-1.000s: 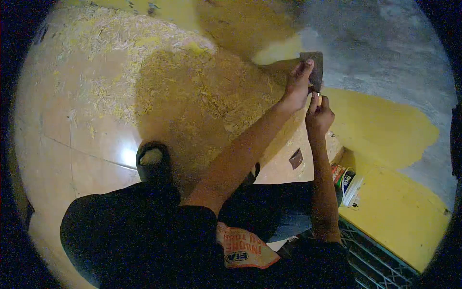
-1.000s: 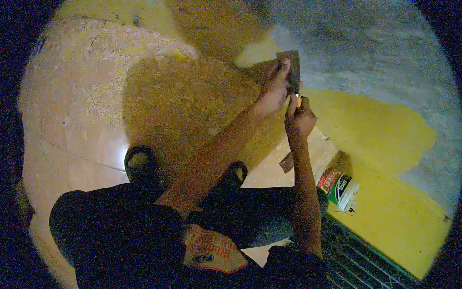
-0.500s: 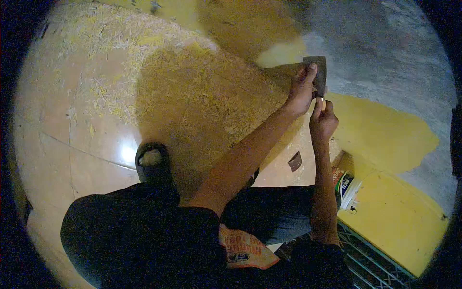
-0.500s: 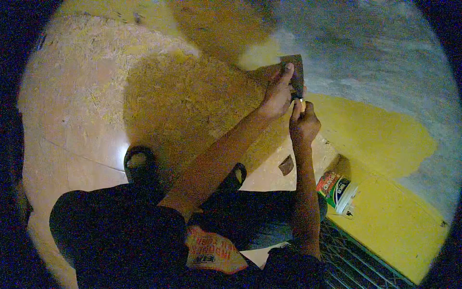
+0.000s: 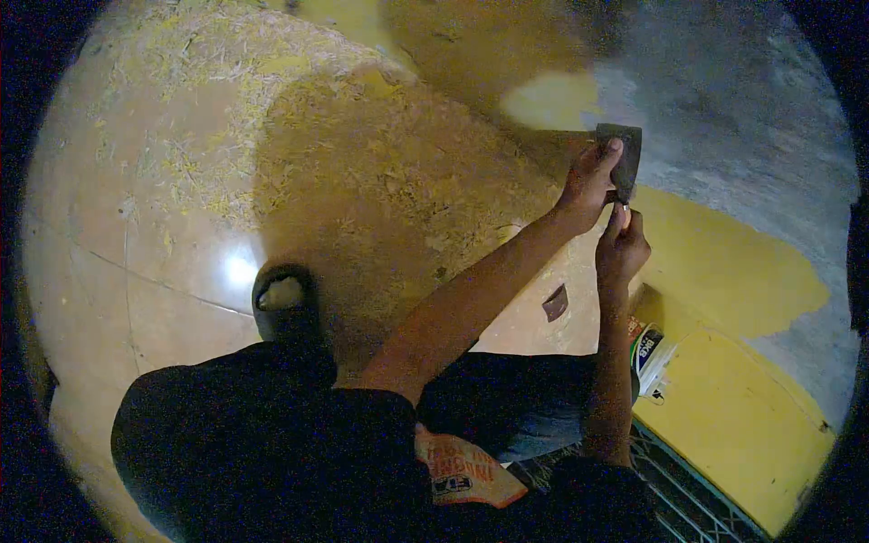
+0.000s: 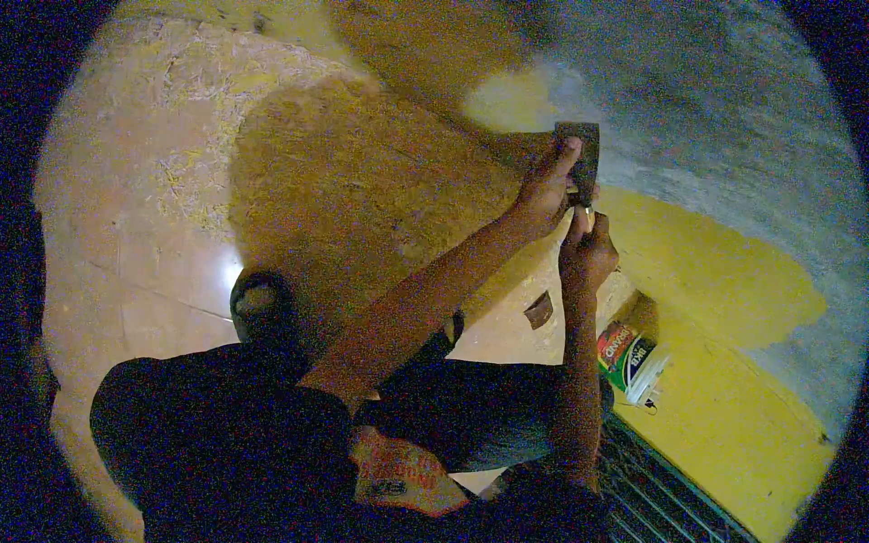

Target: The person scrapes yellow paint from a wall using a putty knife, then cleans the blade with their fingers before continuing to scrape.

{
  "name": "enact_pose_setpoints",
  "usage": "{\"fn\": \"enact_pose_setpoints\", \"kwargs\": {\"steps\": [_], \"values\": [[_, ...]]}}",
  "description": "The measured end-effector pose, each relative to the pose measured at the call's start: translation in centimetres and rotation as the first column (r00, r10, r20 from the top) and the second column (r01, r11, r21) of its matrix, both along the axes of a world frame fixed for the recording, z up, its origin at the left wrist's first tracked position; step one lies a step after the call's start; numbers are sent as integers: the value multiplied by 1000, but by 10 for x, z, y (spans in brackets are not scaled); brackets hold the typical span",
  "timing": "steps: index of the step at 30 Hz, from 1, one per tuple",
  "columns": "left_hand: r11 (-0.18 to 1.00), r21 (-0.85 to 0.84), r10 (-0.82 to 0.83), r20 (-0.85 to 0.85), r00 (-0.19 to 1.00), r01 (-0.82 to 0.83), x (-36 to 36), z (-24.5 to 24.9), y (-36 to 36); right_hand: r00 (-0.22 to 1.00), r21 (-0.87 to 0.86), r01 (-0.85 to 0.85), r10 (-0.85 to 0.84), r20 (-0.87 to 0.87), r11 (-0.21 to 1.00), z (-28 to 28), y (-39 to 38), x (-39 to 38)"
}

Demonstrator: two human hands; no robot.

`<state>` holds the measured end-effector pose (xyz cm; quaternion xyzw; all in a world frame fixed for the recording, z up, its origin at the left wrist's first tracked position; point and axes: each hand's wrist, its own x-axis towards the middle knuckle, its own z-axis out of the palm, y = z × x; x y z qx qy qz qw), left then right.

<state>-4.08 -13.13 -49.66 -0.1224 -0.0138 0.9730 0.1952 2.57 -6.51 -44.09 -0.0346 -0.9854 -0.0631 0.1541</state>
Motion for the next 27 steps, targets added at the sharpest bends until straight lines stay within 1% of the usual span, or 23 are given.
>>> {"fn": "enact_pose_setpoints", "kwargs": {"steps": [3,4,6,9,13,16,18,19,21,22,24,25,27], "values": [[998,-15,-57,-4,998,57,2,-6,8,1000,-4,9,-9,-8,1000,-2,3,1],[999,-5,-36,-7,999,36,0,-4,5,1000,-5,17,-17,-8,1000,-2,3,0],[1000,8,-18,-15,1000,18,0,-1,-3,999,-14,-51,50,-20,999,0,-1,-2],[997,-14,71,-56,996,-72,-3,2,-14,1000,-52,-1,2,14,999,-2,-7,-5],[1000,-14,27,-33,999,-27,-2,5,-20,999,-75,-41,41,-12,996,-4,-8,-2],[999,-30,22,-39,999,-23,-5,5,-21,1000,-88,-2,2,4,996,-5,-14,-4],[1000,-8,5,-53,999,-5,-4,3,-20,1000,-196,1,-7,-30,981,-5,-16,-2],[1000,-3,-4,-51,999,3,-3,2,-19,1000,-192,10,-15,-28,981,-6,-15,-1],[999,14,52,-32,998,-51,-4,3,-17,998,-114,67,-65,17,991,-7,-13,-1],[999,17,47,-36,998,-47,-5,3,-15,997,-111,71,-70,13,991,-7,-15,-1],[999,-17,35,-23,999,-35,-5,1,-13,999,-112,41,-41,11,993,-4,-21,-3],[999,-17,34,-28,999,-34,-6,4,-17,999,-75,35,-35,1,997,-4,-22,-5],[999,-5,54,2,999,-54,-4,10,-24,999,-103,35,-35,5,994,-3,-21,-7]]}}
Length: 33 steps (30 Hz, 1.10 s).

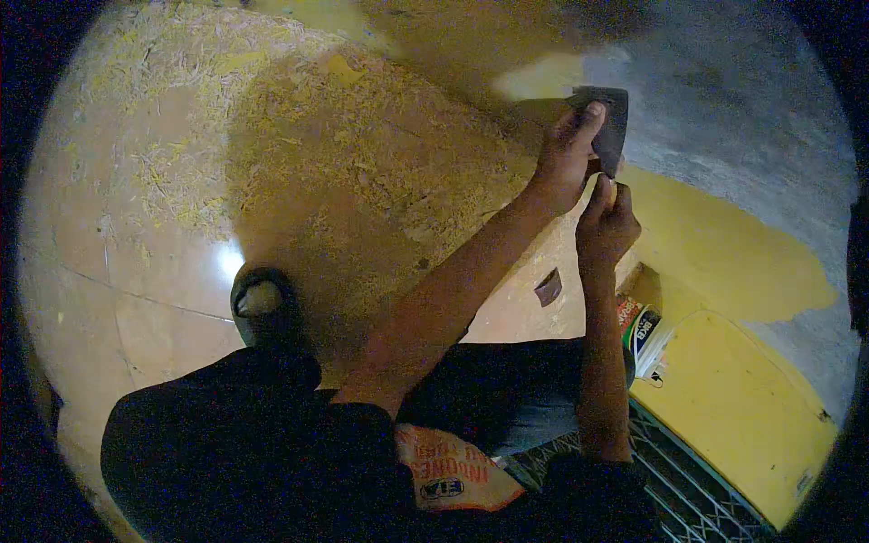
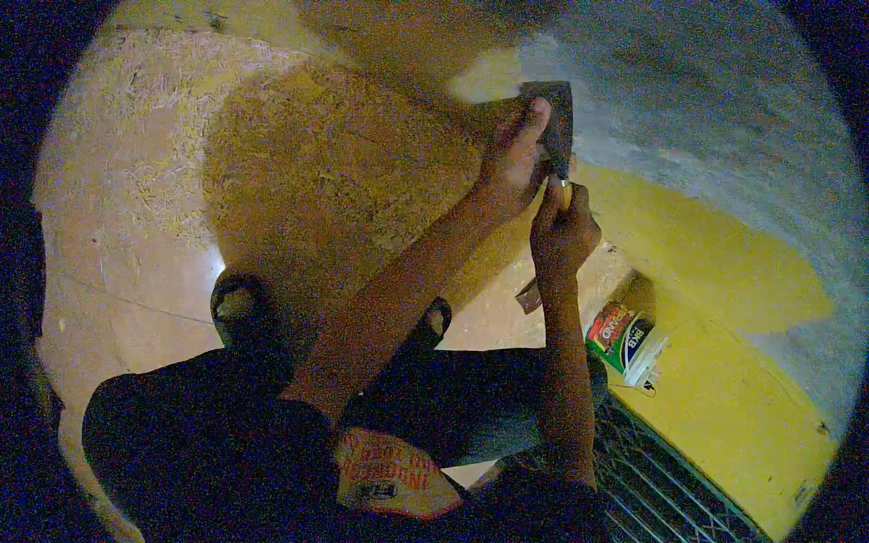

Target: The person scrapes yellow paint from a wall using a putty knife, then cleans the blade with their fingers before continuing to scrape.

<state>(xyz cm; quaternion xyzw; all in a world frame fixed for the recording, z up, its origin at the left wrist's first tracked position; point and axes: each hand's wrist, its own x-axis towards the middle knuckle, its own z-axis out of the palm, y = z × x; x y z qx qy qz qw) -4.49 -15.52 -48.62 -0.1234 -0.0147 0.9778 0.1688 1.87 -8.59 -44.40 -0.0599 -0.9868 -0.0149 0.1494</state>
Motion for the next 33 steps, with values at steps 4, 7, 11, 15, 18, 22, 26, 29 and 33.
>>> {"fn": "enact_pose_setpoints", "kwargs": {"steps": [4,7,11,15,18,22,26,29,33], "values": [[999,-36,-9,23,1000,10,-1,-3,8,1000,62,-23,23,7,998,4,2,-1],[995,88,-35,-28,999,37,-5,-11,7,989,83,-144,147,-34,986,7,-2,-7],[996,84,-6,88,996,-1,-14,-29,-31,958,-22,-284,283,-42,959,2,-50,-36],[991,30,125,84,989,-128,-21,-19,-60,943,-91,-331,333,8,939,2,-73,-41],[989,-119,-72,151,986,91,-14,-9,-60,951,-180,-305,310,2,935,-1,-65,-31],[994,-88,-48,112,993,58,7,-3,-19,983,-117,-171,177,46,978,8,-24,0],[996,60,-69,57,996,66,16,-3,5,988,-118,-37,53,142,992,13,1,13],[992,107,-77,46,996,72,16,-6,8,987,-92,-68,80,140,993,16,-1,11],[961,181,-215,29,976,207,8,-9,6,990,-5,-109,109,93,994,11,-4,4]]}}
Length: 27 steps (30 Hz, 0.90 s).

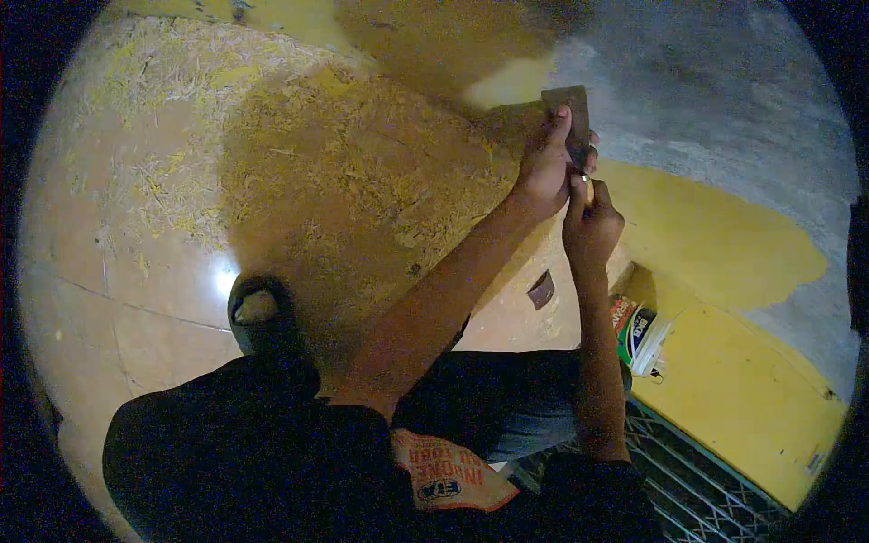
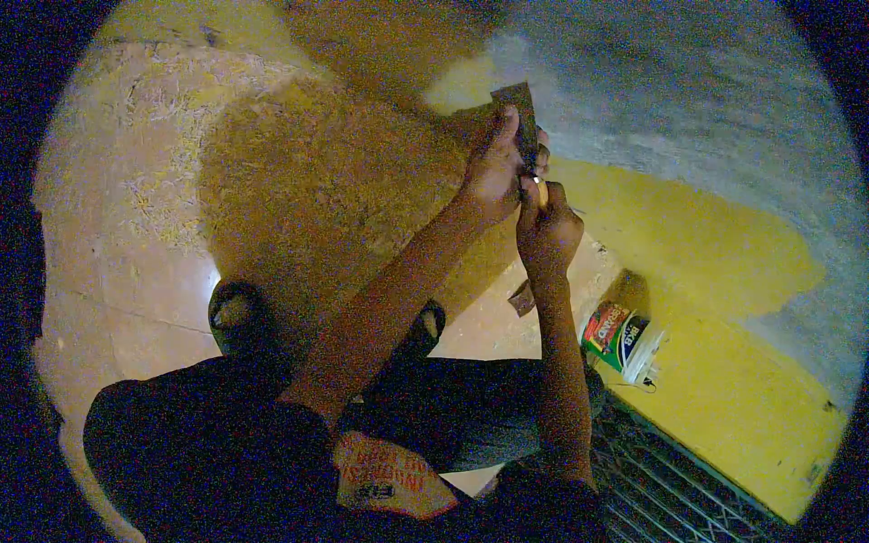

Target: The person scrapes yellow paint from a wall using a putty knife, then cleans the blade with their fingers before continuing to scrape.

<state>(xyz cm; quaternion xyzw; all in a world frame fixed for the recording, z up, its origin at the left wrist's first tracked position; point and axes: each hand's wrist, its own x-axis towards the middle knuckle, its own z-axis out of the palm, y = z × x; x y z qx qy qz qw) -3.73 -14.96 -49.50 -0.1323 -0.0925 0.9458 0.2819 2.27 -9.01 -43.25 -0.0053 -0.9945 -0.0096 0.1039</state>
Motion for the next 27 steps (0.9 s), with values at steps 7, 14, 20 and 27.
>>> {"fn": "enact_pose_setpoints", "kwargs": {"steps": [7,14,20,27], "values": [[986,-127,106,-42,993,-111,-2,-3,-1,997,-69,49,-53,-51,996,-15,-3,0],[978,-149,145,-16,989,-146,-8,-1,-10,998,-13,-3,2,-65,1000,-22,-2,-8],[984,70,159,71,985,-164,-31,-14,-79,996,-72,-83,79,-49,994,-16,-69,-46],[905,-408,113,-40,993,-120,6,10,-77,979,-212,-205,195,-68,956,-11,-65,-25]]}}
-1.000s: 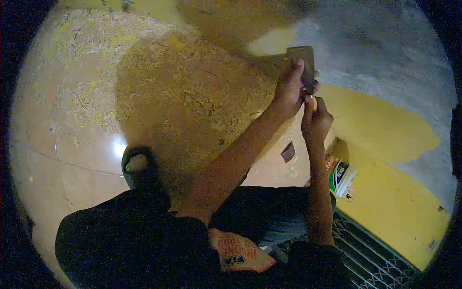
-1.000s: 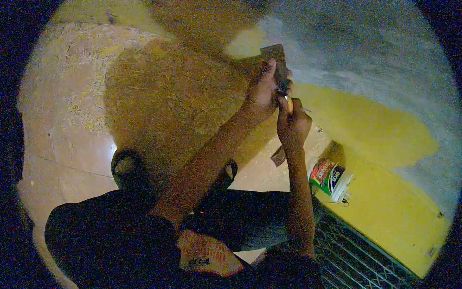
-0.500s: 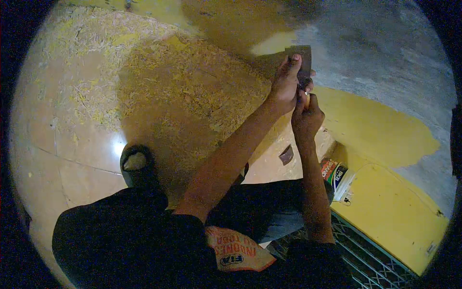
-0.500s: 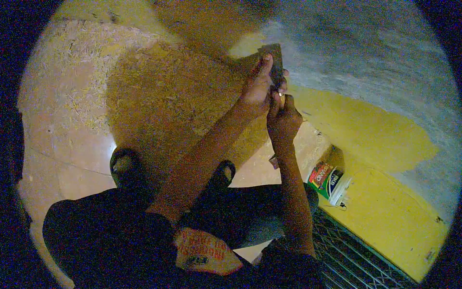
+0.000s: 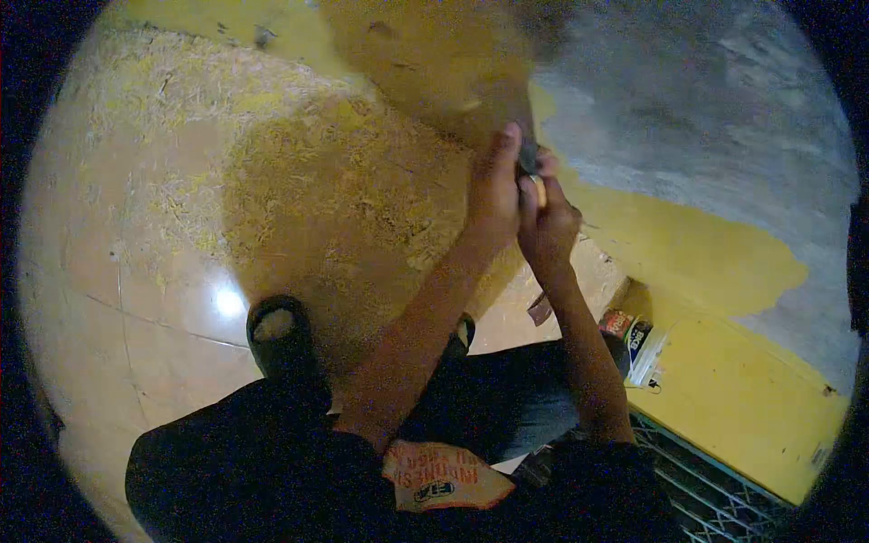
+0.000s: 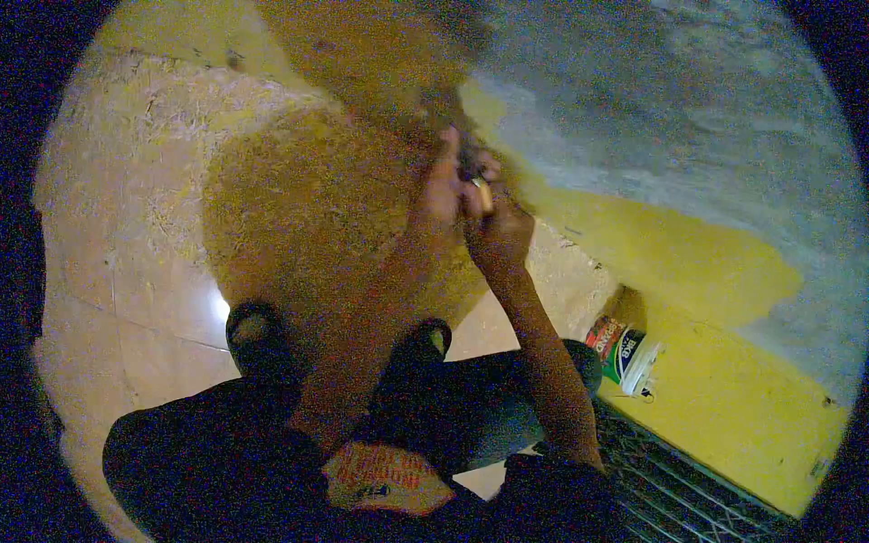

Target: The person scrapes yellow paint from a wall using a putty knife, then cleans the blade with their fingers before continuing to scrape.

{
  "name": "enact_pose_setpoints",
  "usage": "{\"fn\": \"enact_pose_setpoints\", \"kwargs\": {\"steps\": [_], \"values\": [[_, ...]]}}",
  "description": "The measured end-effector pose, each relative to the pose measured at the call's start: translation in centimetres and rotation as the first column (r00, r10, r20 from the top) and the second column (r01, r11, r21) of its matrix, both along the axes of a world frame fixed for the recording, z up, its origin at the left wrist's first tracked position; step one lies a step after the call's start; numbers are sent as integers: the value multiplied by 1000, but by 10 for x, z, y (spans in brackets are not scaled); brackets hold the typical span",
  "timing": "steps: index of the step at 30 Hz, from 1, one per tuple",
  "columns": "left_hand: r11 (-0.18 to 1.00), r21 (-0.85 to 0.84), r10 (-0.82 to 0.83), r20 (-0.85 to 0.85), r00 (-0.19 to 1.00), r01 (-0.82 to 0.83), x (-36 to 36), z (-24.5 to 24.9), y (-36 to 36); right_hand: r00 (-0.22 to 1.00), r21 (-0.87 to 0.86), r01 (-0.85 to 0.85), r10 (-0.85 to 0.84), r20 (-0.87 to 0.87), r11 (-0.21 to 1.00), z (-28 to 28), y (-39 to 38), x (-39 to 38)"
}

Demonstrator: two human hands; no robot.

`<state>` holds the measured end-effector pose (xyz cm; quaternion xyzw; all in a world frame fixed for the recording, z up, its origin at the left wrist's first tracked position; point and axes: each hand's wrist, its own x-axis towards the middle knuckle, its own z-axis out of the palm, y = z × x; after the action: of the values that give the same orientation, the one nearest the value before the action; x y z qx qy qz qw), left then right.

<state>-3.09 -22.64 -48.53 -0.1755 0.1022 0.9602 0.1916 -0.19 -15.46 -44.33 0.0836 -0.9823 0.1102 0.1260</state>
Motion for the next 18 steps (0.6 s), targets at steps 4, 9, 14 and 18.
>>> {"fn": "enact_pose_setpoints", "kwargs": {"steps": [4,9,14,18], "values": [[998,50,-47,-12,999,47,17,-1,52,976,99,212,-216,31,972,5,35,23],[995,73,-64,-14,998,65,23,3,85,973,133,231,-229,-26,964,13,56,30],[969,248,-19,-25,1000,24,17,3,87,988,230,139,-121,-92,963,12,59,21],[941,334,71,-23,997,-60,8,4,73,984,279,169,-179,12,945,10,52,12]]}}
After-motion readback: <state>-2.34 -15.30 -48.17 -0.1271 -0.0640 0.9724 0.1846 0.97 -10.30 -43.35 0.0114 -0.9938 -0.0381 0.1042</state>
